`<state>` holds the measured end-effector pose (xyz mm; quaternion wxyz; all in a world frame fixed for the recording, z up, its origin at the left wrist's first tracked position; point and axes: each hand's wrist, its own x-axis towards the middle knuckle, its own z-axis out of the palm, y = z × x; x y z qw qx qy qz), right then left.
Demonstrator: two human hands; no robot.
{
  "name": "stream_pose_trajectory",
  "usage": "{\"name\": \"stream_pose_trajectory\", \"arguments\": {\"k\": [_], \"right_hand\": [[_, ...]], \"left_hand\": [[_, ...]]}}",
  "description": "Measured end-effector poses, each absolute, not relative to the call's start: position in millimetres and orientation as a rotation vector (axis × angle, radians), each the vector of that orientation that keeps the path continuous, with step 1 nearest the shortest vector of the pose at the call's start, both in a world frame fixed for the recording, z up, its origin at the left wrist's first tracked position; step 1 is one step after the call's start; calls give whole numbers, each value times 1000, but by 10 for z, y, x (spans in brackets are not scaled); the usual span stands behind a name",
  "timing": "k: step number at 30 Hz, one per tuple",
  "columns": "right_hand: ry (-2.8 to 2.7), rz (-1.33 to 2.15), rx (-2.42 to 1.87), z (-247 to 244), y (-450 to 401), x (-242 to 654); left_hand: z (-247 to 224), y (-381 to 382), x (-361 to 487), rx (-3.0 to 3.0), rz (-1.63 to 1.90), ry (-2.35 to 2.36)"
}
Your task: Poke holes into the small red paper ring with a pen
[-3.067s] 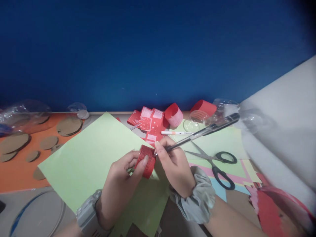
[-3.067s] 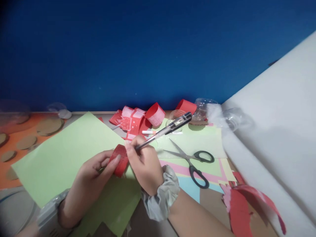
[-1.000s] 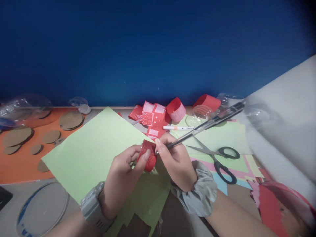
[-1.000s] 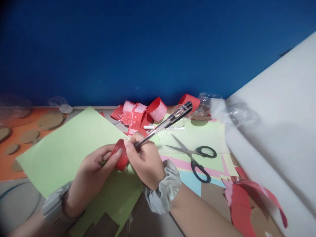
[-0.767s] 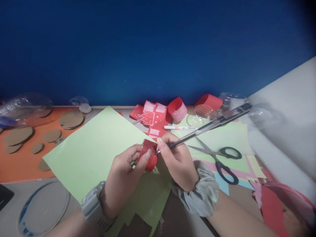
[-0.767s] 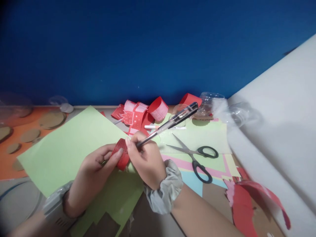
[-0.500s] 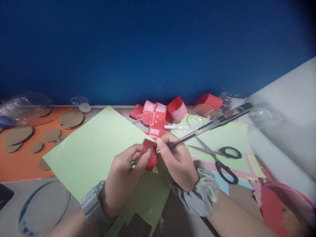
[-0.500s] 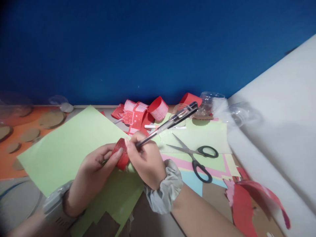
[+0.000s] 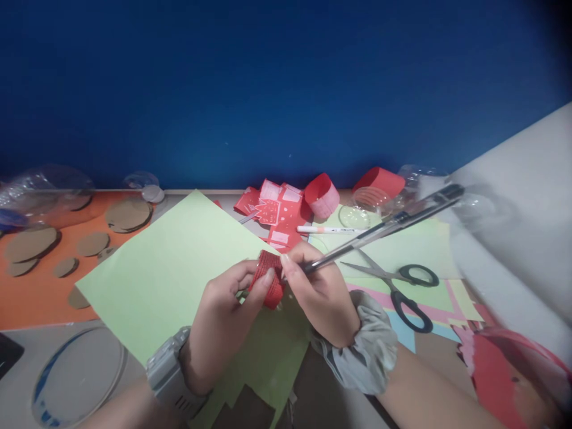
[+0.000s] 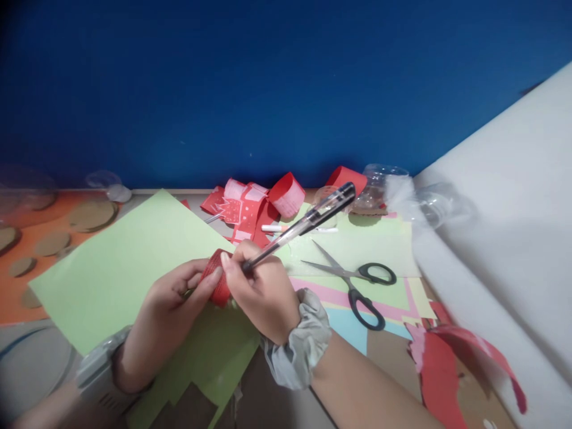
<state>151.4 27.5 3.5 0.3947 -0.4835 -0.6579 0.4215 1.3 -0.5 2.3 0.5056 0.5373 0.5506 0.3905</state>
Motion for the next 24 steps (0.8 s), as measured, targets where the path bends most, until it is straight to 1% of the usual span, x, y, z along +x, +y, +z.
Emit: {"name": "stream_pose_trajectory", "arguments": {"k": [10, 17, 24], "right_hand": [[-1639, 1028, -1241, 59, 281, 1503], [-1728, 1030, -1246, 51, 260, 1498], [-1637, 1064, -1265, 53, 248, 1503]], "left_hand": [[35, -12, 11, 1302, 927, 1353], [40, -9, 3, 1370, 907, 1379], [42, -7, 7, 1324, 934, 1341]]}}
